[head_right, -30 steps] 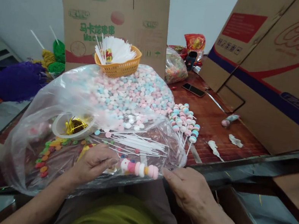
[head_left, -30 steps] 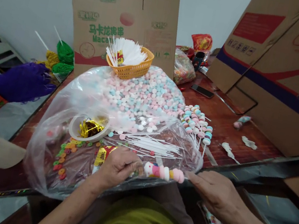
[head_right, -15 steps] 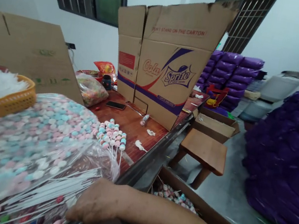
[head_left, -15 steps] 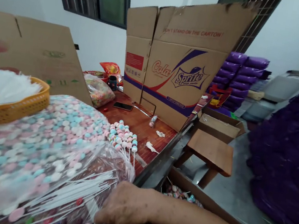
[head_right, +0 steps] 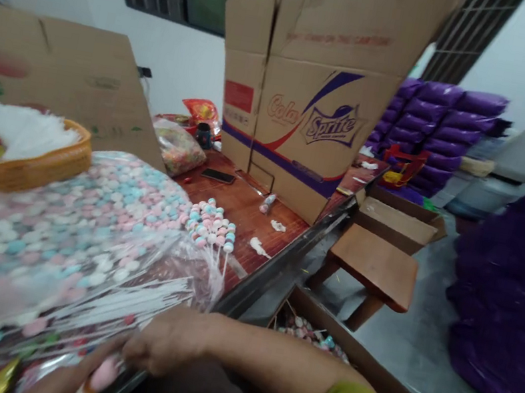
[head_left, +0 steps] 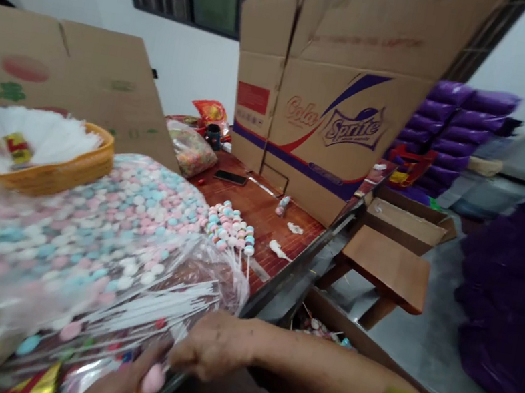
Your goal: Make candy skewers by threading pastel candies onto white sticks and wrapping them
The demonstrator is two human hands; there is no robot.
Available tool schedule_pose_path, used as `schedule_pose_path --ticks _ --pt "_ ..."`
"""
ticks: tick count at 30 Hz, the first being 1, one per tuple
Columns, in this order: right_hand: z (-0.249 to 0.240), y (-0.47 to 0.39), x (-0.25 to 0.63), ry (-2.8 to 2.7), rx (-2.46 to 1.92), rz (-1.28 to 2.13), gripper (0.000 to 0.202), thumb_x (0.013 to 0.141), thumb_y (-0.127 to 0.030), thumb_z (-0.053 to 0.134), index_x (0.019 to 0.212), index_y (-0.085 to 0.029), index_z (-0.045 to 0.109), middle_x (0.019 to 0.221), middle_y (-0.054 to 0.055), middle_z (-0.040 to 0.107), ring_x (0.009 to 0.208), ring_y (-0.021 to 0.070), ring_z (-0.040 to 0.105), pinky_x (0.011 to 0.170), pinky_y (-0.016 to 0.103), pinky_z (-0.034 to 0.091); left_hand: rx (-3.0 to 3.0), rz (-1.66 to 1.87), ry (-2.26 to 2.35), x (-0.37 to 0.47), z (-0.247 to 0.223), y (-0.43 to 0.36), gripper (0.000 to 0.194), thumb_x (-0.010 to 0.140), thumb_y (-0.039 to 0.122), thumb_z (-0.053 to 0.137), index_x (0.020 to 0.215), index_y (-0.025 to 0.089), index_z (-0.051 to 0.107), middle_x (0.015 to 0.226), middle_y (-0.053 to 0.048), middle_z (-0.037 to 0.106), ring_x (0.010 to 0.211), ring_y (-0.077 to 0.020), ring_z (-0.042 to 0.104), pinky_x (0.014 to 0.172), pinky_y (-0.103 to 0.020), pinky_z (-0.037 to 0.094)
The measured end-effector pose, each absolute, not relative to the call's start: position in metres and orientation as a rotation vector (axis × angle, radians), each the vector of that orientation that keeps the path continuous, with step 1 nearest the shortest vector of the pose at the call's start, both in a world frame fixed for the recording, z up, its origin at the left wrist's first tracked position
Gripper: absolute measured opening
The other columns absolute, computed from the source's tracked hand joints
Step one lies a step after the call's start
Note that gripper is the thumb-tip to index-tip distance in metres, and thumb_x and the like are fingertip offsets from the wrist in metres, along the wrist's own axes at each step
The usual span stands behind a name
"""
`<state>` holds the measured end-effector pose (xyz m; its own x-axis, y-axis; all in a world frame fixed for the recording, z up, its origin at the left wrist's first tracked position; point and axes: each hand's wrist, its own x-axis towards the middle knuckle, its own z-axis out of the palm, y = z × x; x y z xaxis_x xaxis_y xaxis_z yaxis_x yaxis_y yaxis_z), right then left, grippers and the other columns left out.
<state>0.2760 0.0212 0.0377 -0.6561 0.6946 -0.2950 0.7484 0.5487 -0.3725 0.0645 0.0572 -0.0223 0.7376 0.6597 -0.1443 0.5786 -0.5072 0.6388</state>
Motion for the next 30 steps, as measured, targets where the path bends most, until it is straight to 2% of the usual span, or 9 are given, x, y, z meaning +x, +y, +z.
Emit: schedule_pose_path --ticks 4,6,10,12,18,22,24,26,30 --pt "0.024 0.019 0.284 2.726 1.478 -0.802 0.014 0.081 -0.019 0.048 0.072 -0.018 0.059 0.061 -0.005 0.05 0.055 0.0087 0.039 0.051 0.02 0.026 2.207 0.132 0.915 0.051 0.005 0.059 0.079 0.057 0.039 0.073 0.129 0.022 0.045 0.128 -0.01 0.053 0.112 -0.029 0.053 0.088 -0.033 0.045" --pt "0.018 0.024 0.291 2.808 1.404 -0.895 0.026 0.089 -0.021 0.037 0.075 -0.016 0.059 0.063 -0.003 0.049 0.059 0.0094 0.041 0.056 0.02 0.029 2.204 0.067 0.927 0.035 0.018 0.069 0.081 0.048 0.043 0.078 0.122 0.021 0.052 0.114 -0.009 0.063 0.101 -0.0285 0.059 0.08 -0.029 0.047" --pt "0.009 0.035 0.29 2.869 1.267 -1.303 0.035 0.092 -0.032 0.032 0.079 -0.015 0.059 0.066 -0.003 0.049 0.063 0.01 0.043 0.061 0.021 0.033 2.197 -0.19 0.987 0.013 0.033 0.075 0.03 0.056 0.039 0.074 0.079 0.021 0.067 0.07 0.001 0.067 0.064 -0.0194 0.061 0.053 -0.021 0.041" --pt "0.01 0.036 0.283 2.789 1.231 -1.443 0.036 0.092 -0.034 0.031 0.081 -0.015 0.06 0.067 -0.003 0.049 0.064 0.0102 0.044 0.061 0.021 0.033 2.302 -0.242 1.094 0.015 0.036 0.07 0.024 0.058 0.039 0.073 0.071 0.02 0.064 0.064 0.001 0.064 0.058 -0.0191 0.059 0.049 -0.022 0.037" --pt "0.027 0.044 0.278 2.501 1.27 -1.711 0.034 0.088 -0.039 0.038 0.068 -0.016 0.052 0.057 -0.005 0.037 0.054 0.0084 0.036 0.051 0.02 0.029 2.899 -0.125 1.282 0.028 0.028 0.053 0.016 0.072 0.029 0.063 0.079 0.015 0.06 0.072 -0.01 0.065 0.071 -0.0263 0.061 0.066 -0.035 0.04" --pt "0.034 0.052 0.285 2.178 1.253 -2.016 0.039 0.086 -0.051 0.037 0.079 -0.015 0.052 0.046 -0.008 0.032 0.042 0.0077 0.031 0.043 0.019 0.026 2.98 0.114 1.262 0.025 0.012 0.052 0.022 0.077 0.038 0.055 0.076 0.015 0.055 0.068 -0.008 0.063 0.068 -0.0248 0.059 0.064 -0.036 0.04" --pt "0.035 0.05 0.282 2.325 1.288 -1.827 0.04 0.087 -0.049 0.034 0.078 -0.015 0.052 0.047 -0.006 0.036 0.043 0.0084 0.035 0.045 0.02 0.026 2.992 0.151 1.241 0.024 0.007 0.052 0.025 0.08 0.041 0.051 0.074 0.016 0.055 0.067 -0.007 0.062 0.068 -0.0242 0.059 0.064 -0.035 0.04" --pt "0.036 0.043 0.274 2.607 1.358 -1.346 0.032 0.088 -0.036 0.034 0.074 -0.015 0.054 0.053 -0.002 0.045 0.049 0.0096 0.04 0.049 0.022 0.025 2.924 0.108 1.328 0.024 0.006 0.053 0.028 0.079 0.044 0.052 0.076 0.017 0.055 0.068 -0.007 0.063 0.069 -0.0239 0.06 0.063 -0.033 0.039" --pt "0.039 0.022 0.259 2.788 1.24 -0.49 0.017 0.076 -0.011 0.043 0.079 -0.016 0.059 0.061 0.001 0.058 0.05 0.0106 0.042 0.049 0.026 0.016 2.587 -0.132 1.512 0.026 0.018 0.054 0.038 0.069 0.052 0.062 0.086 0.019 0.057 0.074 -0.005 0.066 0.069 -0.0239 0.061 0.056 -0.028 0.038"
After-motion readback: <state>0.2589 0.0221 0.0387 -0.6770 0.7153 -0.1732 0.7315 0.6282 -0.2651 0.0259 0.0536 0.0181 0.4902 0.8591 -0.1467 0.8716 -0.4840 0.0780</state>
